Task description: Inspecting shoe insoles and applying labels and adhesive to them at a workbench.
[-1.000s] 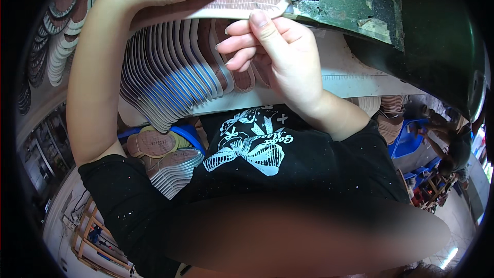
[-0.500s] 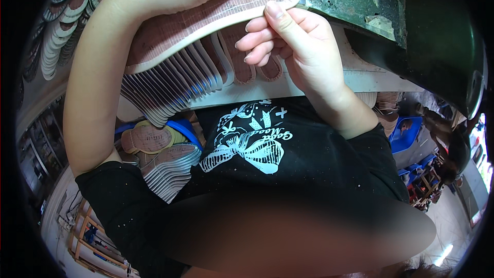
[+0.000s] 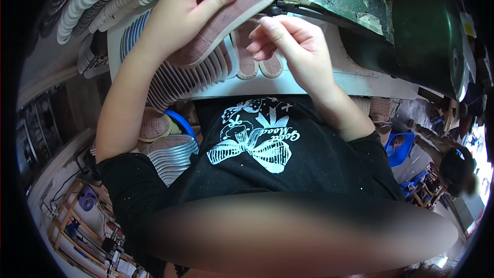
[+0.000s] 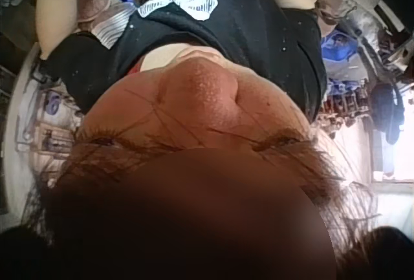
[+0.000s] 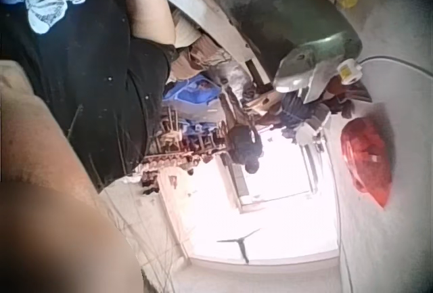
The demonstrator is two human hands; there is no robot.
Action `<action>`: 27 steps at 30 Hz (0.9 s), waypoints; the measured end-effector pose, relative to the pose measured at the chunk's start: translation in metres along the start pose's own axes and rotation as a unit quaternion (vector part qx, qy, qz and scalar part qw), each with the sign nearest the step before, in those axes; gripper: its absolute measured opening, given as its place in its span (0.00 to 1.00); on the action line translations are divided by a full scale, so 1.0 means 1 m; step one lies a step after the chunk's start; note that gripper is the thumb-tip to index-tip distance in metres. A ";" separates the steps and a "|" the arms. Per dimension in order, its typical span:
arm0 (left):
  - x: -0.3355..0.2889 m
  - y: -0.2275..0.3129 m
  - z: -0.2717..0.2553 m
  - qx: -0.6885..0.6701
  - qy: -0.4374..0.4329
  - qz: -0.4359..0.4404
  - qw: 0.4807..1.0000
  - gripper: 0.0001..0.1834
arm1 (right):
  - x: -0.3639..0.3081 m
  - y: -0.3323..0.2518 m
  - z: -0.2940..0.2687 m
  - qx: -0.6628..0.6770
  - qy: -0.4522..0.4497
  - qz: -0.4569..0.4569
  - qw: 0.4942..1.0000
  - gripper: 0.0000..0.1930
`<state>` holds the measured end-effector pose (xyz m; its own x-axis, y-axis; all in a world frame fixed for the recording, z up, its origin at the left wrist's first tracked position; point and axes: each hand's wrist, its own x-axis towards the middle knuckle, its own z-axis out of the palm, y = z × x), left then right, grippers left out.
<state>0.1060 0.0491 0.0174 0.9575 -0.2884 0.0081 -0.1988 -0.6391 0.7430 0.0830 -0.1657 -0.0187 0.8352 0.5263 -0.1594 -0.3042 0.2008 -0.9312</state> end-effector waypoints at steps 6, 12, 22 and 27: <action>-0.051 0.014 0.007 0.157 0.101 0.229 0.955 0.12 | -0.026 -0.009 -0.002 -0.064 -0.011 -0.117 0.991 0.10; -0.068 0.026 0.025 0.218 0.167 0.342 0.899 0.13 | -0.047 -0.017 0.006 -0.140 -0.026 -0.222 0.965 0.14; -0.079 0.016 0.009 0.359 0.316 0.289 0.830 0.19 | -0.075 0.003 -0.004 -0.052 -0.070 0.111 0.990 0.14; -0.081 -0.036 0.019 0.346 0.290 -0.005 0.892 0.30 | -0.061 0.060 -0.013 0.081 0.018 0.136 0.987 0.13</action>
<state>0.0322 0.0819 -0.0232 0.8671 0.0084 0.4980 -0.0798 -0.9846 0.1554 0.0195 -0.1964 -0.0689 0.7278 0.5490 -0.4110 -0.5861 0.1867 -0.7884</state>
